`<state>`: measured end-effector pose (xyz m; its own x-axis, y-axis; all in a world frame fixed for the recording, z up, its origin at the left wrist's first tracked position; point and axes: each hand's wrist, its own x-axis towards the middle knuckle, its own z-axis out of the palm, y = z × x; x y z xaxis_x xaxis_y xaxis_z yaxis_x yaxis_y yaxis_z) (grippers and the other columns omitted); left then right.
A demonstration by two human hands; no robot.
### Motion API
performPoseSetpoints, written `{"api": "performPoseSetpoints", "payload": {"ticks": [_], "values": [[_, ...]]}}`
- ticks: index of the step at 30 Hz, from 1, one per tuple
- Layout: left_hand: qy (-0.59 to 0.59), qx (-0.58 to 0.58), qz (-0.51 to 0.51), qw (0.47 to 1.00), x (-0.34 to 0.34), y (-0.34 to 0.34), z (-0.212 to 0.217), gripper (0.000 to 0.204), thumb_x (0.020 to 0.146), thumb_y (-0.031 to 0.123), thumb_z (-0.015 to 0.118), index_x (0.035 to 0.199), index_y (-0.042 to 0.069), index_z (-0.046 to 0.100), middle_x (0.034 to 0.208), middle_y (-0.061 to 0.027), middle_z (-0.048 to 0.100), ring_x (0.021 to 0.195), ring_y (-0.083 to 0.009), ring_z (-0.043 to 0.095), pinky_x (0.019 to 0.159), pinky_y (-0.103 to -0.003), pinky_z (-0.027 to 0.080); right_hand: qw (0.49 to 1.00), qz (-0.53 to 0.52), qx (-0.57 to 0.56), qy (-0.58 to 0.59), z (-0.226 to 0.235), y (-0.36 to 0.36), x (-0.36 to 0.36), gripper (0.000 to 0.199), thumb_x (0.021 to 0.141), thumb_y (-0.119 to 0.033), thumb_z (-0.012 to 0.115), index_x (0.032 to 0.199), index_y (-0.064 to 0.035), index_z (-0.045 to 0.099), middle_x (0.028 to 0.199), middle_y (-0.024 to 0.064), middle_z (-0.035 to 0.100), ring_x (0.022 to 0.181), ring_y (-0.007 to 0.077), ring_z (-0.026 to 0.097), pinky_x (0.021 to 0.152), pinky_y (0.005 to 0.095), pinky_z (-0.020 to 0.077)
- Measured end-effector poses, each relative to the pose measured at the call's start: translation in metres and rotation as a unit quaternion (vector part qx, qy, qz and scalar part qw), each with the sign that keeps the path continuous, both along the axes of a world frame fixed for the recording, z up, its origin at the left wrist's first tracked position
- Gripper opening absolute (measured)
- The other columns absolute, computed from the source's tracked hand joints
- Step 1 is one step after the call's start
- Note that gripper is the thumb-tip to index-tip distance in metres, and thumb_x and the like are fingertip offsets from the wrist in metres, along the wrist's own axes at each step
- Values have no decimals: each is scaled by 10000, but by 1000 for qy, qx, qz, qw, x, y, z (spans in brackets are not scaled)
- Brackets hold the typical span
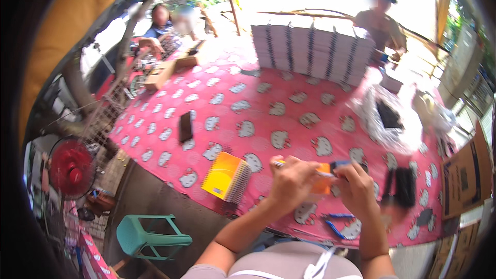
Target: The person binds notebooks by threading a spiral coil through pre-punched holes in stacked paper and covers by hand, then crimps the ends of the coil with a tool.
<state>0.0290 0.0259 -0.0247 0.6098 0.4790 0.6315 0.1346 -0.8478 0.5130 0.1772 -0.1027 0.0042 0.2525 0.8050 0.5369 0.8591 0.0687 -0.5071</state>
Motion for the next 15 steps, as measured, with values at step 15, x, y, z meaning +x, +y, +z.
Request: {"api": "performPoseSetpoints", "payload": {"ticks": [15], "values": [[27,-31,-17,999,-6,-2,-3,173,756,154,747,922,175,703,897,32,704,858,-134,592,935,-438,305,999,-17,-33,11,7,7,-10,119,790,-98,693,862,-38,621,803,129,605,707,324,614,588,406,474]]}}
